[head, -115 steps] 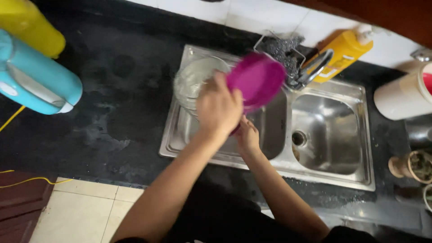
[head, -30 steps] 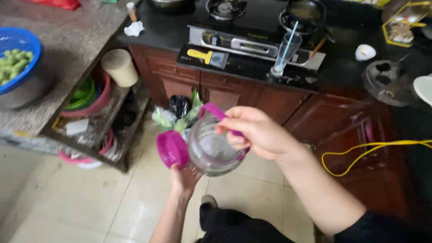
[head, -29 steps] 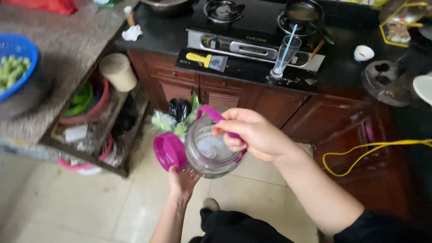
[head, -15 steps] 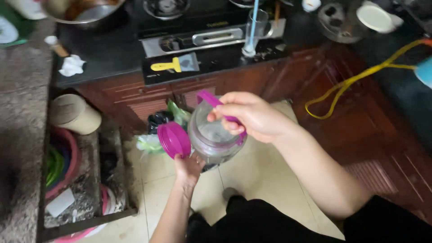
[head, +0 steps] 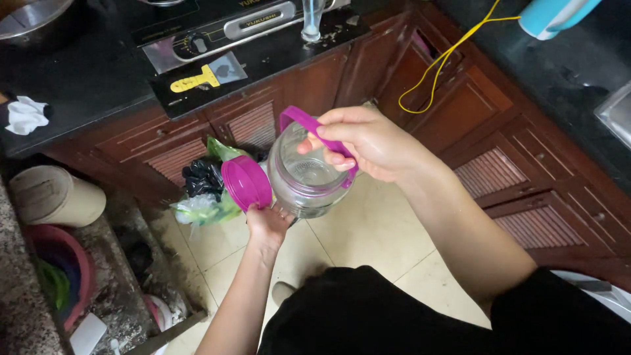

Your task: Rinsing and washing a large glass jar and a tall glass in a kitchen sink.

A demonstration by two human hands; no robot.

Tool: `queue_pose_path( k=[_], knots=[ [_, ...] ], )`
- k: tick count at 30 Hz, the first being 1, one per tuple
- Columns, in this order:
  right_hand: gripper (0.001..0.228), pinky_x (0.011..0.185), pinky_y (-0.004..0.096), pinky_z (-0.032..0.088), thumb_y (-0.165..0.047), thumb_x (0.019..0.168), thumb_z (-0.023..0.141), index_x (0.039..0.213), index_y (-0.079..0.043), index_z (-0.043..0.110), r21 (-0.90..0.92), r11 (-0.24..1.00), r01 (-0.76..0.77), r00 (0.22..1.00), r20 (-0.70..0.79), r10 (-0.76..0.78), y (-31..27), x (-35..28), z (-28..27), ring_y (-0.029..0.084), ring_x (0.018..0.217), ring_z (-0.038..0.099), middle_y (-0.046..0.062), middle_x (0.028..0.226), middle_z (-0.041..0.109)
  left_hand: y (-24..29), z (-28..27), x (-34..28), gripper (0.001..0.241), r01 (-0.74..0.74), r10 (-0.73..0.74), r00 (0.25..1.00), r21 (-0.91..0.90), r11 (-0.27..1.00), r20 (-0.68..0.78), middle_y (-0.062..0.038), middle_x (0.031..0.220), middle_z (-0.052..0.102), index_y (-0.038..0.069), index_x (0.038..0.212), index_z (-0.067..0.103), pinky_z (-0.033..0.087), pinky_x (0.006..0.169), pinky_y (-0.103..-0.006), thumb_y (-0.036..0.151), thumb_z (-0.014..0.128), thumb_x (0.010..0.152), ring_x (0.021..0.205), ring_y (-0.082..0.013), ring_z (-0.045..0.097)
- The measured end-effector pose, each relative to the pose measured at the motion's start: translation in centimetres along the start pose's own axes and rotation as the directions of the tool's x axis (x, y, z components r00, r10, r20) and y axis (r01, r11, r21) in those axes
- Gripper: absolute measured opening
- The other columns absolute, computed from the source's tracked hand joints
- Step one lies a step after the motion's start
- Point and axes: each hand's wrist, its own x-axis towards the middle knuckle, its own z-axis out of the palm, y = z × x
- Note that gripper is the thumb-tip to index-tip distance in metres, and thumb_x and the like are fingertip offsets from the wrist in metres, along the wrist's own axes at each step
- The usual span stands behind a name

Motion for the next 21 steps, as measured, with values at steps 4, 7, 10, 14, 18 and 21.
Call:
queue_pose_path(
  k=[4, 7, 10, 14, 18, 21],
  knots=[
    [0.009, 0.044, 0.022, 0.032, -0.003, 0.102, 0.059, 0.107, 0.003, 0.062, 0.006, 1.0, 0.018, 1.0, 0.014, -0.019, -0.3, -0.4, 0.4, 0.017, 0.057, 0.049, 0.012, 0.082, 0.05, 0.5, 1.2, -1.4, 0.049, -0.018, 0.018, 1.0, -0.006, 1.0, 0.009, -0.004, 0.116, 0.046, 0.018, 0.119, 0.043, 0.039, 0.11, -0.0484, 0.058, 0.019, 0.105, 0.114, -0.033, 0.051],
    [0.011, 0.044, 0.022, 0.032, -0.004, 0.102, 0.059, 0.11, 0.003, 0.063, 0.007, 1.0, 0.028, 0.999, 0.028, -0.028, -0.8, -0.4, 0.2, 0.017, 0.058, 0.049, 0.01, 0.081, 0.048, 0.5, 0.6, -0.2, 0.049, -0.03, 0.03, 1.0, -0.033, 0.999, 0.003, -0.006, 0.112, 0.045, 0.018, 0.12, 0.042, 0.041, 0.109, -0.0489, 0.059, 0.02, 0.104, 0.112, -0.0332, 0.053],
    [0.013, 0.045, 0.021, 0.033, -0.003, 0.101, 0.057, 0.111, 0.004, 0.063, 0.011, 1.0, 0.027, 0.999, 0.018, -0.027, -1.1, -0.9, 0.4, 0.017, 0.06, 0.049, 0.009, 0.077, 0.046, 0.1, 1.7, -1.6, 0.049, -0.04, 0.039, 0.999, -0.051, 0.998, -0.015, -0.006, 0.111, 0.042, 0.017, 0.12, 0.042, 0.041, 0.11, -0.0483, 0.058, 0.021, 0.105, 0.114, -0.0339, 0.054],
    [0.011, 0.045, 0.021, 0.033, -0.001, 0.1, 0.057, 0.109, 0.004, 0.062, 0.033, 0.999, 0.017, 1.0, 0.007, -0.017, -0.6, -1.4, -0.2, 0.018, 0.06, 0.049, 0.008, 0.074, 0.044, -1.2, 1.3, -1.4, 0.057, -0.062, 0.059, 0.997, -0.056, 0.997, -0.051, -0.015, 0.155, 0.034, 0.019, 0.144, 0.034, 0.021, 0.127, -0.0552, 0.059, 0.018, 0.106, 0.157, -0.0428, 0.027],
    [0.01, 0.046, 0.021, 0.033, 0.0, 0.1, 0.058, 0.108, 0.004, 0.062, 0.044, 0.999, 0.001, 0.999, 0.032, -0.003, 0.3, -1.1, -1.9, 0.018, 0.061, 0.049, 0.009, 0.074, 0.045, -3.1, 0.4, -2.8, 0.057, -0.08, 0.074, 0.994, -0.07, 0.994, -0.086, -0.018, 0.155, 0.034, 0.019, 0.146, 0.034, 0.02, 0.128, -0.0564, 0.056, 0.019, 0.106, 0.157, -0.0444, 0.025],
    [0.014, 0.054, 0.025, 0.041, -0.001, 0.1, 0.057, 0.106, 0.01, 0.064, 0.146, 0.988, -0.055, 0.981, 0.192, 0.027, 1.8, -0.5, -4.0, 0.015, 0.067, 0.051, 0.027, 0.115, 0.072, -3.9, -2.2, -1.4, 0.046, -0.137, 0.127, 0.989, -0.149, 0.979, -0.073, -0.031, 0.143, 0.047, 0.003, 0.131, 0.041, 0.046, 0.107, -0.0562, 0.038, 0.028, 0.104, 0.122, -0.0445, 0.053]
  ],
)
